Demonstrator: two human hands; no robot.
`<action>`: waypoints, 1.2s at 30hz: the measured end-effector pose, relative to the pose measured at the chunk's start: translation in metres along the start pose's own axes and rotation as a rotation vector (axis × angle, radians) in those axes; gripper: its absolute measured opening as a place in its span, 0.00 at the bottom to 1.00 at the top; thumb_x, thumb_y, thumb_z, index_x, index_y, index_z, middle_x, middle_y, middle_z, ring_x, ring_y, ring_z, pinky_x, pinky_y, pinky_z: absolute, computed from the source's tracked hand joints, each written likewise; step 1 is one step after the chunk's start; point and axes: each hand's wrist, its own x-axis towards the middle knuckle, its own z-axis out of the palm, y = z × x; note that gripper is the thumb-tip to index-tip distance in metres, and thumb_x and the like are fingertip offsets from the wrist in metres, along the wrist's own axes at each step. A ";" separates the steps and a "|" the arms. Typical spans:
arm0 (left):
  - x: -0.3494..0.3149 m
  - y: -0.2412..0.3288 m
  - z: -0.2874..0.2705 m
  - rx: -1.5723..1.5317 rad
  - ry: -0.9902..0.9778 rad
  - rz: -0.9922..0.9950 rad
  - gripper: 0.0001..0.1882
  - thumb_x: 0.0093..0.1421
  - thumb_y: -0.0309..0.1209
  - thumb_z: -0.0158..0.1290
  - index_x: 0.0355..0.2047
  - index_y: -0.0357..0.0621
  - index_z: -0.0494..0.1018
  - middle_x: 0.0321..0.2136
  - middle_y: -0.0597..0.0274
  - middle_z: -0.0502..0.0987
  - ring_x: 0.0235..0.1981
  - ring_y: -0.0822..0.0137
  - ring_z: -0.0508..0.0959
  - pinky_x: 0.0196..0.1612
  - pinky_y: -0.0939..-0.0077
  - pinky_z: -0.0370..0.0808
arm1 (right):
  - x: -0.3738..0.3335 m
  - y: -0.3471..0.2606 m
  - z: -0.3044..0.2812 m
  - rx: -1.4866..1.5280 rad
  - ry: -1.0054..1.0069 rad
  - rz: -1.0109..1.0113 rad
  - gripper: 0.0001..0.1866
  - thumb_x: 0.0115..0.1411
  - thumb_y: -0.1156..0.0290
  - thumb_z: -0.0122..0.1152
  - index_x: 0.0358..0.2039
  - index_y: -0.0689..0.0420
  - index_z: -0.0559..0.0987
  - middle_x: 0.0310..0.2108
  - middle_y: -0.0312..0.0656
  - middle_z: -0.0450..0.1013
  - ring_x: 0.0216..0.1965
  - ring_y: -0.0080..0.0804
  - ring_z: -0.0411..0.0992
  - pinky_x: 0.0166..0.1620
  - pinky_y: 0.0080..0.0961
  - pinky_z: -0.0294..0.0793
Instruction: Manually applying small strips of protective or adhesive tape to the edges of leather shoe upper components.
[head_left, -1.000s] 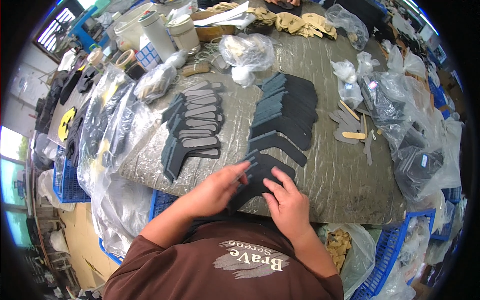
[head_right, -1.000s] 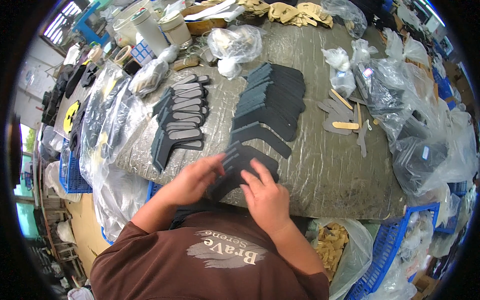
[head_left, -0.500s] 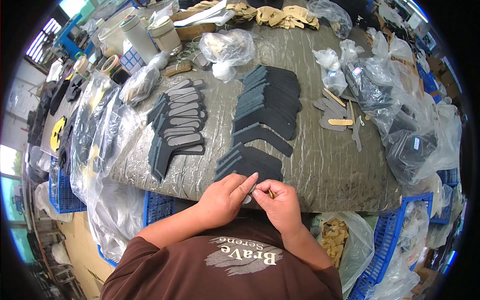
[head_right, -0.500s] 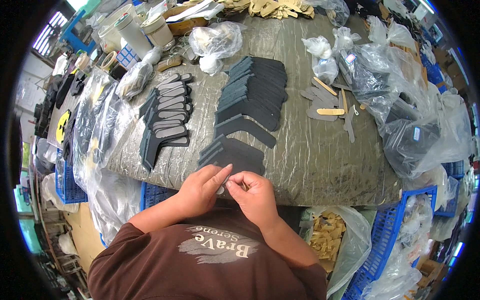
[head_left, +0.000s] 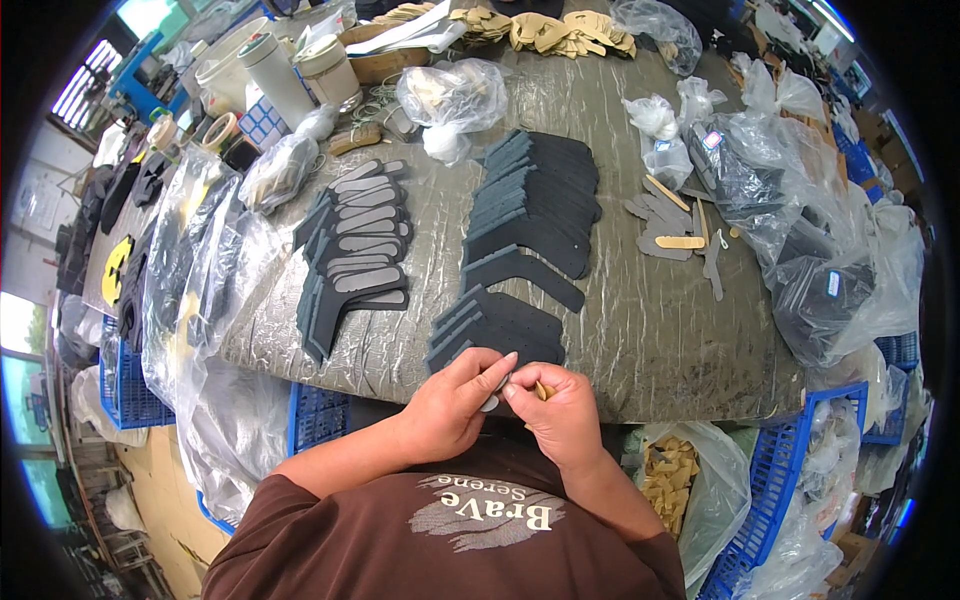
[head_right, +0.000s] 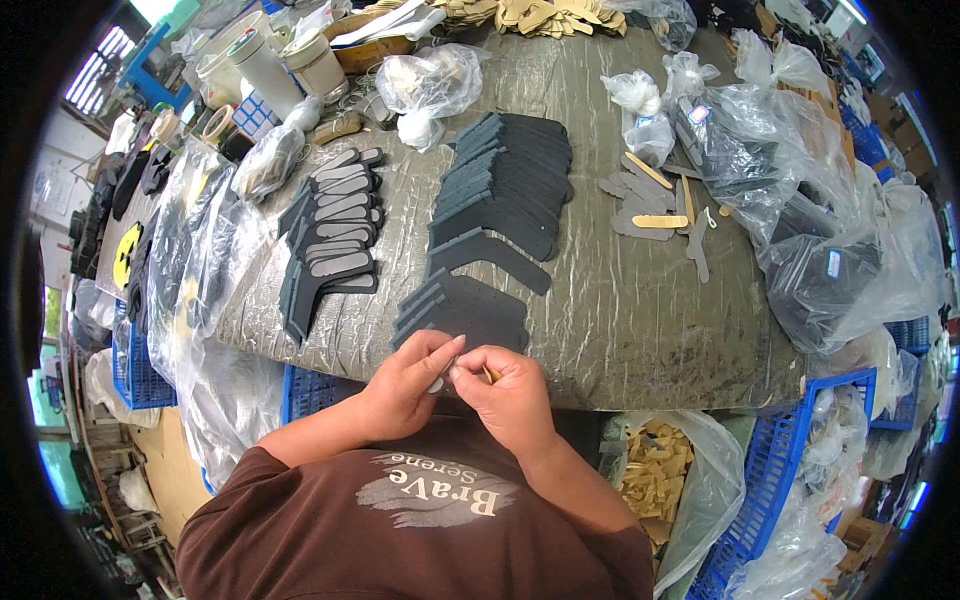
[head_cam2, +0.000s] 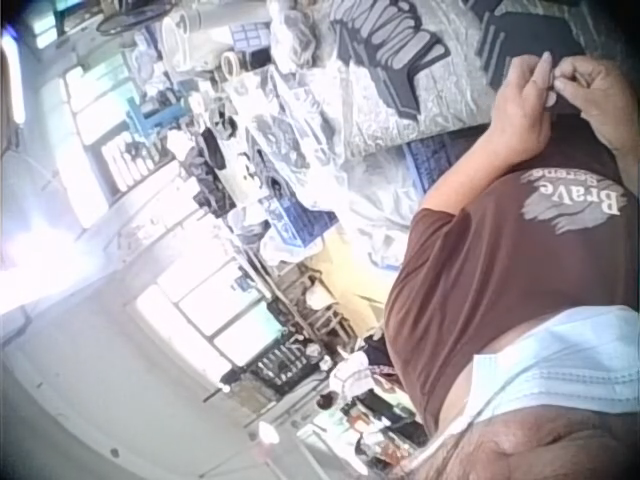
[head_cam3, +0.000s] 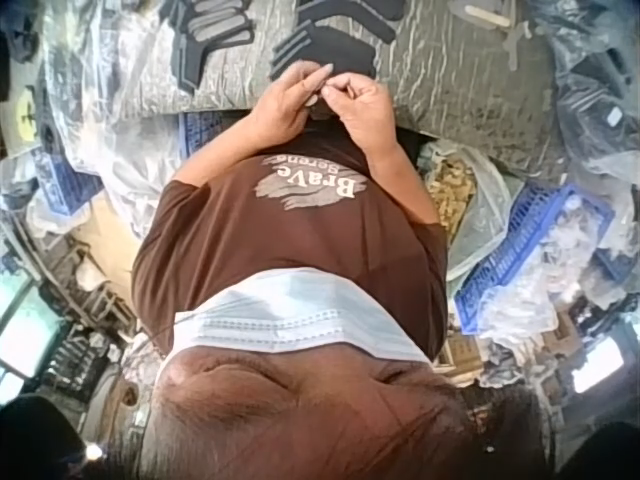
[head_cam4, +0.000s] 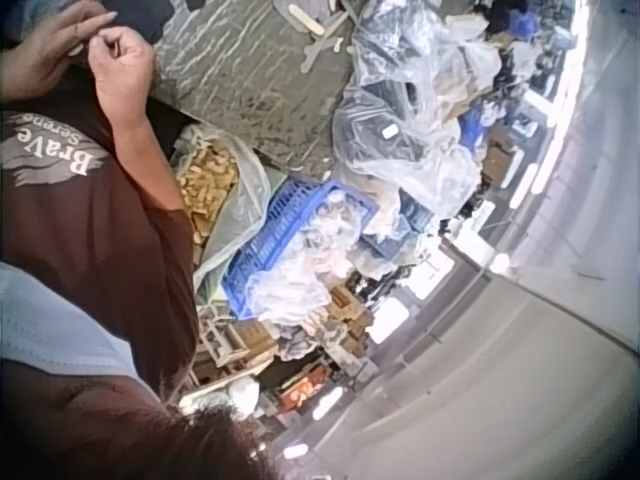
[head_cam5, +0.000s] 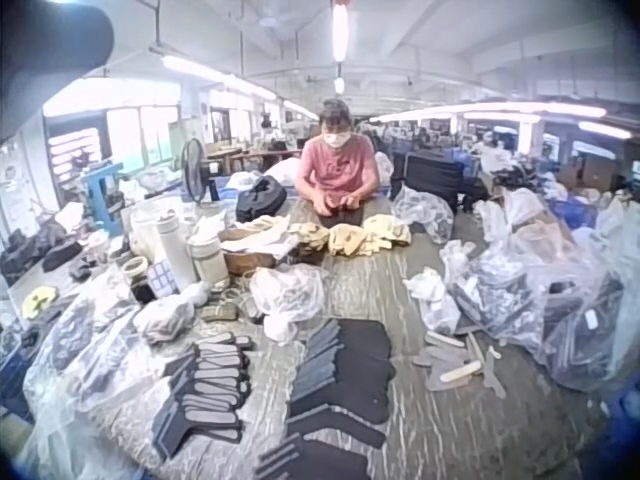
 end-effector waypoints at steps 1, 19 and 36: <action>0.000 0.000 0.001 -0.095 0.017 -0.017 0.35 0.45 0.12 0.48 0.58 0.38 0.62 0.44 0.48 0.66 0.39 0.53 0.72 0.40 0.69 0.73 | 0.000 0.000 0.000 0.043 -0.001 0.029 0.02 0.58 0.79 0.57 0.29 0.62 0.77 0.25 0.28 0.71 0.26 0.09 0.63 0.29 0.10 0.62; 0.027 0.004 -0.028 -0.109 -0.064 0.040 0.12 0.40 0.20 0.63 0.27 0.43 0.75 0.25 0.60 0.72 0.26 0.60 0.74 0.29 0.72 0.71 | -0.001 0.012 -0.004 0.147 -0.179 0.146 0.06 0.61 0.75 0.40 0.34 0.57 0.68 0.26 0.31 0.62 0.24 0.14 0.58 0.25 0.13 0.58; 0.025 -0.010 -0.023 -0.300 0.006 -0.852 0.06 0.54 0.26 0.58 0.26 0.35 0.76 0.18 0.67 0.74 0.21 0.80 0.69 0.24 0.81 0.67 | -0.016 0.021 -0.042 -1.422 0.184 -0.752 0.08 0.46 0.71 0.66 0.29 0.52 0.80 0.16 0.33 0.62 0.19 0.30 0.65 0.21 0.28 0.62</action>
